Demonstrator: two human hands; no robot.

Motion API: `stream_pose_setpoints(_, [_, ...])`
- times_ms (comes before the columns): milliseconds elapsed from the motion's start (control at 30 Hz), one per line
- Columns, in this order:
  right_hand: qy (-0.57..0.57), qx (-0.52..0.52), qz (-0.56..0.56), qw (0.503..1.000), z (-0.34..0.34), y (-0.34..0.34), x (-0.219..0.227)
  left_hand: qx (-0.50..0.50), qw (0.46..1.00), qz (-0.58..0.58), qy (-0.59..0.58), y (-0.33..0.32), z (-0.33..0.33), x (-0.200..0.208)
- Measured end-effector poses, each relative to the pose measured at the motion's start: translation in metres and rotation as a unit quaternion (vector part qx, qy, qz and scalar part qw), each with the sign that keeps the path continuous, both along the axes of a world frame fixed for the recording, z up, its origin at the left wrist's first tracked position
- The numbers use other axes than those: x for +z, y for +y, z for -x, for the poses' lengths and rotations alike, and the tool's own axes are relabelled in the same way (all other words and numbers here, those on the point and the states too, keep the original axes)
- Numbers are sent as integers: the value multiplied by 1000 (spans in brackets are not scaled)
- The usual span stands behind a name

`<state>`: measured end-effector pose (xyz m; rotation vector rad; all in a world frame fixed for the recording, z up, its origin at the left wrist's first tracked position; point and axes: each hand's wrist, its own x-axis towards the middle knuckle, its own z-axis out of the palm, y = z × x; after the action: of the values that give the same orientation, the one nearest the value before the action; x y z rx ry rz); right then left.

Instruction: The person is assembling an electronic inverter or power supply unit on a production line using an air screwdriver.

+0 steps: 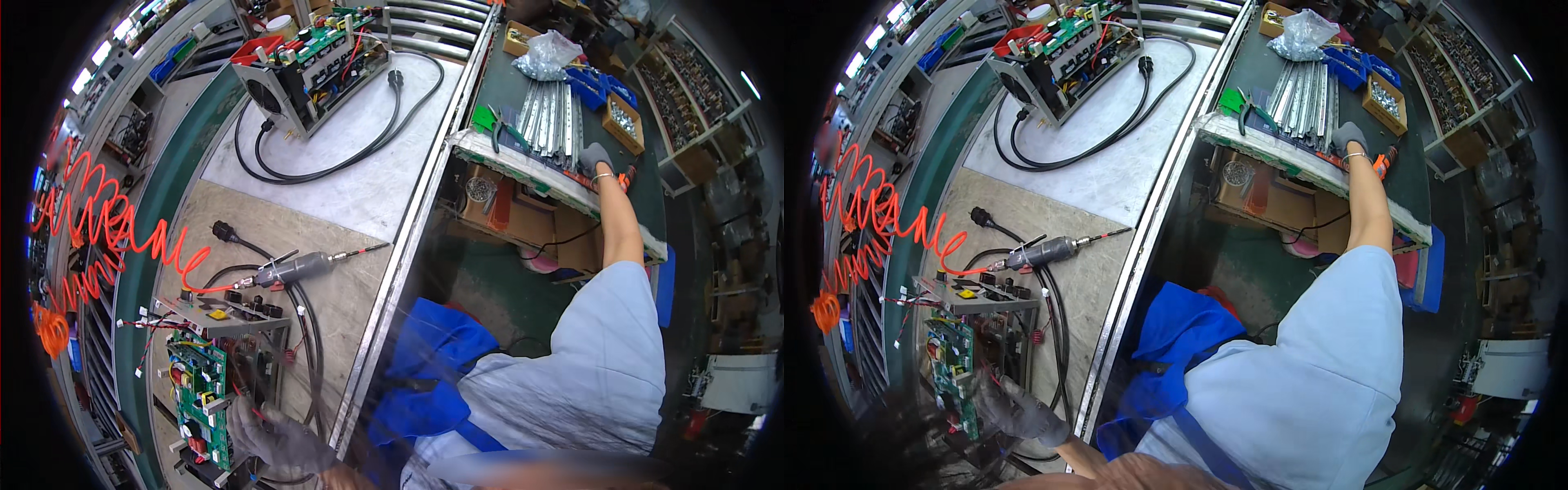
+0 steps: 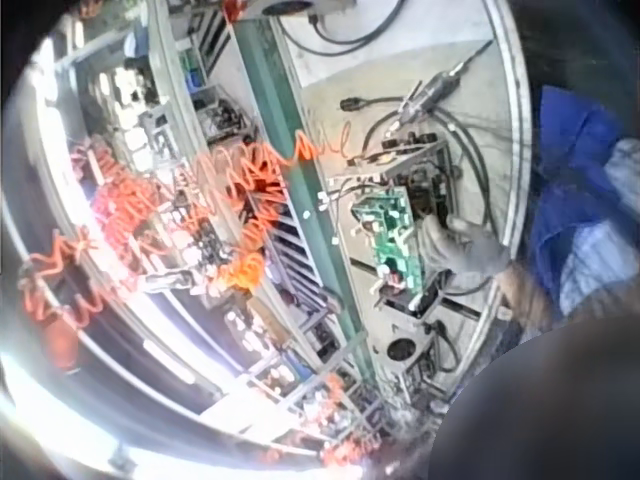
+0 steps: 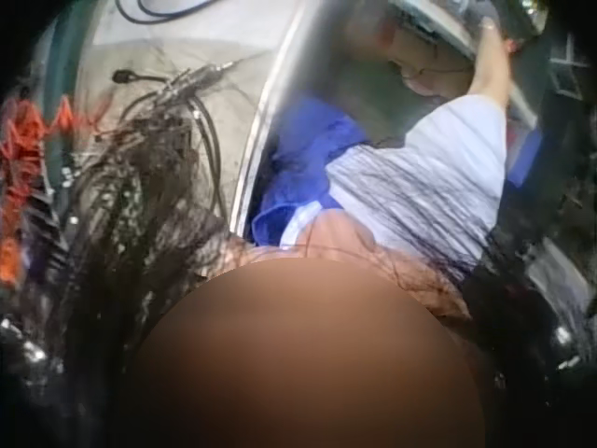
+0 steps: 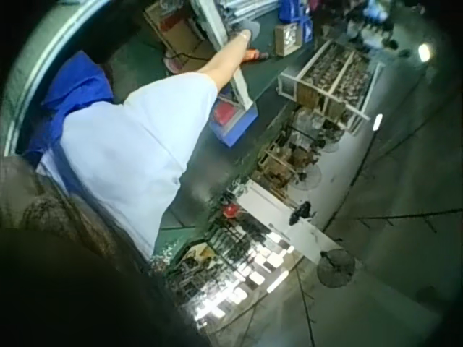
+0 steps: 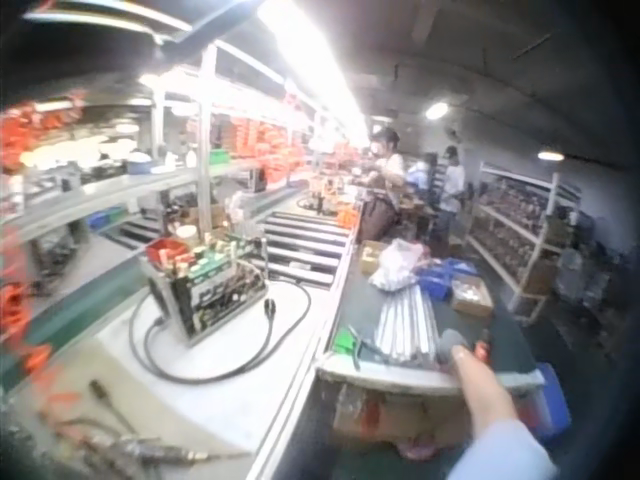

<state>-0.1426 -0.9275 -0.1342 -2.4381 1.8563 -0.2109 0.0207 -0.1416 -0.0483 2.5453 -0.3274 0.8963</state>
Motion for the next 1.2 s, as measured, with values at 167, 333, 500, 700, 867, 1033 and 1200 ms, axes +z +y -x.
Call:
stream_pose_setpoints(167, [-544, -172, -406, 714, 30, -1, 18, 40, 999, -33, -8, 5, 6, -1])
stream_pose_setpoints(333, [-670, -127, -574, 454, 43, -8, 2, 1, 1000, -14, -25, -1, 9, -10])
stream_pose_setpoints(500, [-267, -43, -146, 952, -1, -23, -7, -4, 1000, 10, -16, -4, 13, -10])
stream_pose_setpoints(700, [-367, -53, -313, 875, -3, -34, -9, -49, 998, 19, -39, -8, 21, -7])
stream_pose_setpoints(867, [-538, -3, -298, 789, -21, 2, 4, -74, 993, 76, 58, -11, 43, -17])
stream_pose_setpoints(1033, [-647, 69, -124, 749, -74, 128, 42, -173, 978, 91, 79, -45, 61, -31])
stream_pose_setpoints(1200, [-421, 580, 70, 693, -117, 302, 58, -162, 986, 51, 3, -53, 81, -32])
